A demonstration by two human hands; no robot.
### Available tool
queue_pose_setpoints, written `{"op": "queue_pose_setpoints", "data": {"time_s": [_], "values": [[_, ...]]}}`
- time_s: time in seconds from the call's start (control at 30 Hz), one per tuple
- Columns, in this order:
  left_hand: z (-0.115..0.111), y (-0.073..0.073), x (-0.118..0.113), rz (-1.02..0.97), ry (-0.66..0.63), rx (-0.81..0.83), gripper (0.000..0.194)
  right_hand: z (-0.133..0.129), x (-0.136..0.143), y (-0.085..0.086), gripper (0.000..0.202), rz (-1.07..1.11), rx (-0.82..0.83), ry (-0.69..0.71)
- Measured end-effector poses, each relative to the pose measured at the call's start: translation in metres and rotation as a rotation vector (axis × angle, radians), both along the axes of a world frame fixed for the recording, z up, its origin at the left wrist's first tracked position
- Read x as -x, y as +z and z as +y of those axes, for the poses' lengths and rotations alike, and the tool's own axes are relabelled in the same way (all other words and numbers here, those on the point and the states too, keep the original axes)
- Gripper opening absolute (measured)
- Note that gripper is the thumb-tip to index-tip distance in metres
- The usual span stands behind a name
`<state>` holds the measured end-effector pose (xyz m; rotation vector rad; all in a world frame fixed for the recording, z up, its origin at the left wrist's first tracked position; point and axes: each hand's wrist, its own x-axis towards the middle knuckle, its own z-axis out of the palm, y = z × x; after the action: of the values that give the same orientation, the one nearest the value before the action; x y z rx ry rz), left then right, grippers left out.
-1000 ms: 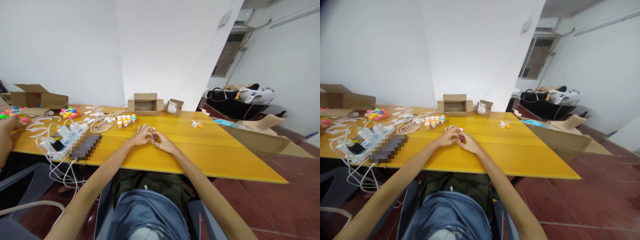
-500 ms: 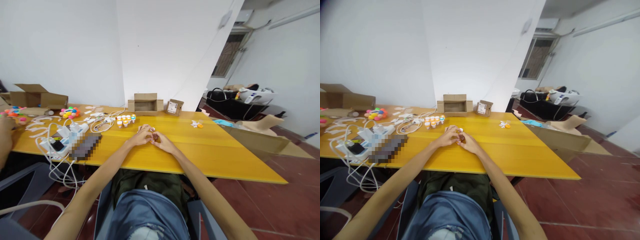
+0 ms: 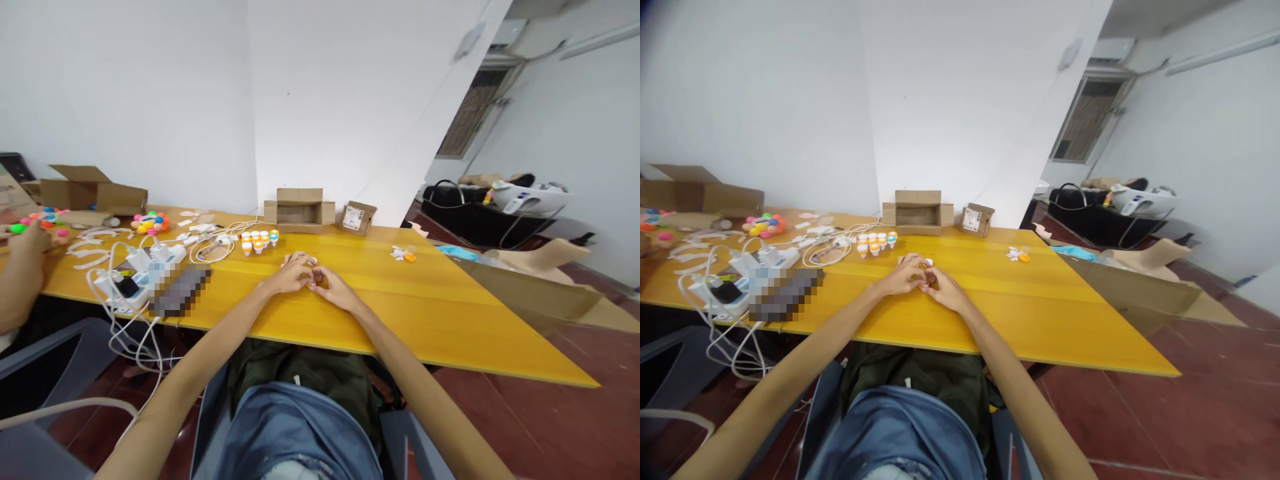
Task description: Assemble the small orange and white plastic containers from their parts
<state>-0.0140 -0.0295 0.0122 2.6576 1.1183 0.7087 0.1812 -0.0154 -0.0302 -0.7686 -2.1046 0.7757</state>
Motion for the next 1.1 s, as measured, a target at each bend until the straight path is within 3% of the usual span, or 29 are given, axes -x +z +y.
{"op": "queue_pose_setpoints", "data": {"time_s": [1.1], "values": [[-0.0043,-0.0005,0.0015,0.022,-0.015,-0.044,0.016,-0.0044,0.0008,-0.0003,0.030,-0.028,0.004,-0.060]]}}
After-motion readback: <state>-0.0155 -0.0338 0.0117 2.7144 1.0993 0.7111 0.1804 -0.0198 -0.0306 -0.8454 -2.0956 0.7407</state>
